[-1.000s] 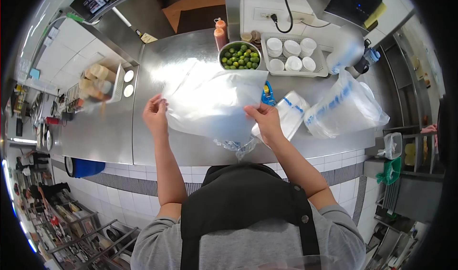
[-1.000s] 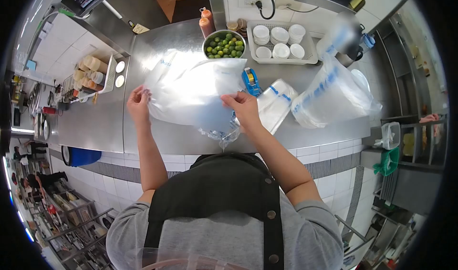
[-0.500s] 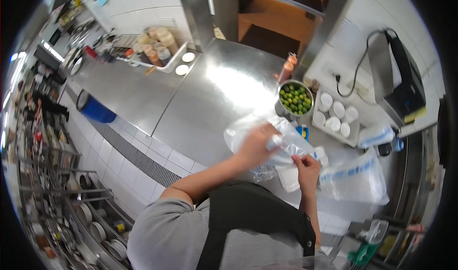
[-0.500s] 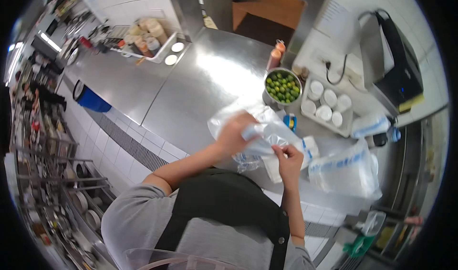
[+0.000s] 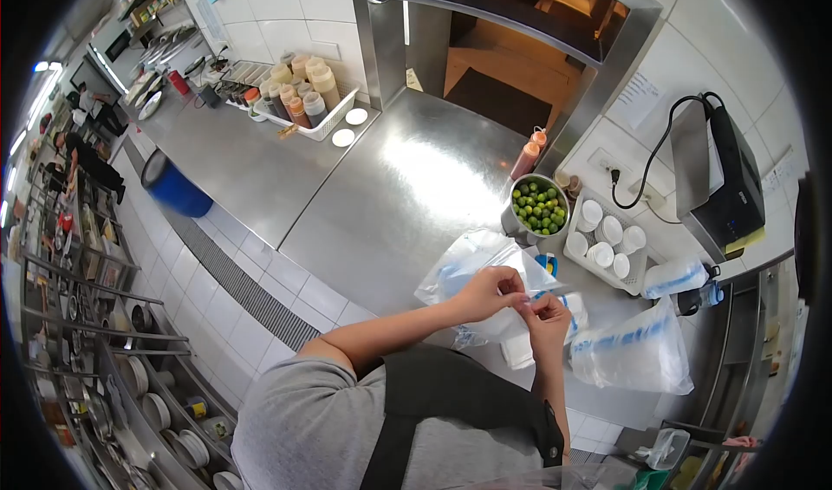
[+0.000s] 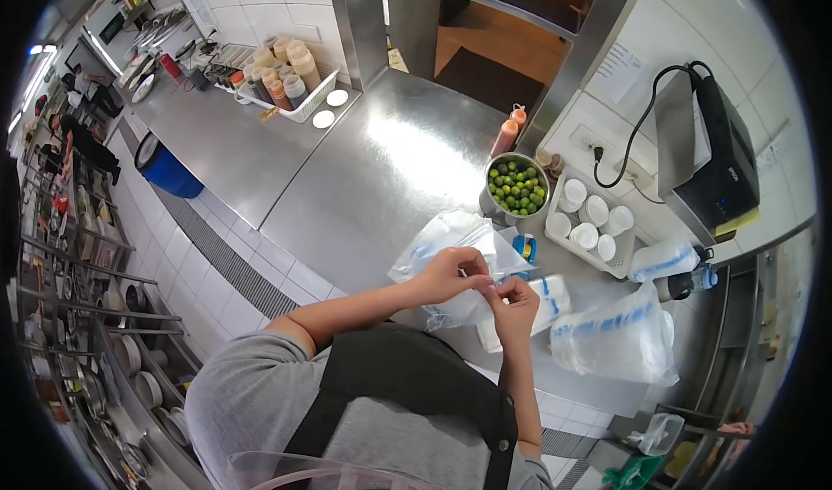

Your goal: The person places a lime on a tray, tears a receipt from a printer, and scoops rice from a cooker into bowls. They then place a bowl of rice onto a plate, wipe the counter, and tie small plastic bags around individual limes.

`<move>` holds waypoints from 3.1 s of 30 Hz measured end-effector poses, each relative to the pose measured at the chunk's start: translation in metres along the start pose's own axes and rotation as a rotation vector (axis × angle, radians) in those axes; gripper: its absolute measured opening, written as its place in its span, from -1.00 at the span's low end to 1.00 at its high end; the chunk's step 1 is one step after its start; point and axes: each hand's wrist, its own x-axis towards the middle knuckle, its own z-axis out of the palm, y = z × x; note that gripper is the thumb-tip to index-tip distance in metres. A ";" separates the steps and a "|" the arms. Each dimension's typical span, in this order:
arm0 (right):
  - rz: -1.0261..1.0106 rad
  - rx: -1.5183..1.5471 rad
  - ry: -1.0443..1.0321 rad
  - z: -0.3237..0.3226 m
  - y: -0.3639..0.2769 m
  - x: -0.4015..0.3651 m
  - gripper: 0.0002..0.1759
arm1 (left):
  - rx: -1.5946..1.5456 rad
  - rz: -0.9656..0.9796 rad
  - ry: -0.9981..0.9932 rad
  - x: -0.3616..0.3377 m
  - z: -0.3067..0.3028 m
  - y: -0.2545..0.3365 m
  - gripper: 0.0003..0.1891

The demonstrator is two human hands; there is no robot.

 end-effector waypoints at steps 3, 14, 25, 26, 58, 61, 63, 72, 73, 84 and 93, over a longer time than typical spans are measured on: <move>-0.018 0.064 0.145 -0.007 0.000 0.001 -0.79 | -0.067 -0.038 0.189 0.006 -0.011 0.003 -0.86; -0.459 -0.366 0.187 -0.017 -0.116 -0.022 -0.39 | -0.053 0.195 0.101 0.023 0.030 0.051 -0.69; -0.167 -0.443 -0.148 -0.101 -0.101 -0.072 -0.90 | 0.570 0.985 -0.347 0.054 0.078 0.152 -0.79; -0.185 -0.453 -0.225 -0.114 -0.115 -0.075 -0.88 | 0.587 0.991 -0.499 0.058 0.085 0.152 -0.80; -0.065 0.465 0.808 -0.303 0.006 -0.124 -0.90 | -0.418 -0.872 -0.604 0.224 0.298 0.005 -0.71; -0.041 0.472 0.777 -0.288 0.016 -0.135 -0.88 | -0.323 -0.933 -0.696 0.228 0.300 -0.011 -0.76; -0.037 0.444 0.779 -0.287 0.024 -0.132 -0.87 | -0.267 -0.897 -0.747 0.226 0.302 -0.014 -0.79; -0.036 0.310 0.799 -0.301 0.046 -0.105 -0.83 | 0.296 -0.318 -0.530 0.223 0.315 -0.043 -0.89; -0.038 0.302 0.797 -0.299 0.047 -0.105 -0.82 | 0.495 -0.082 -0.475 0.220 0.317 -0.051 -0.89; -0.116 0.283 0.752 -0.302 0.014 -0.122 -0.76 | -0.943 -0.717 -0.164 0.149 0.256 0.012 -0.71; -0.075 0.252 0.720 -0.274 0.029 -0.146 -0.71 | -0.705 -0.699 -0.235 0.089 0.244 0.009 -0.86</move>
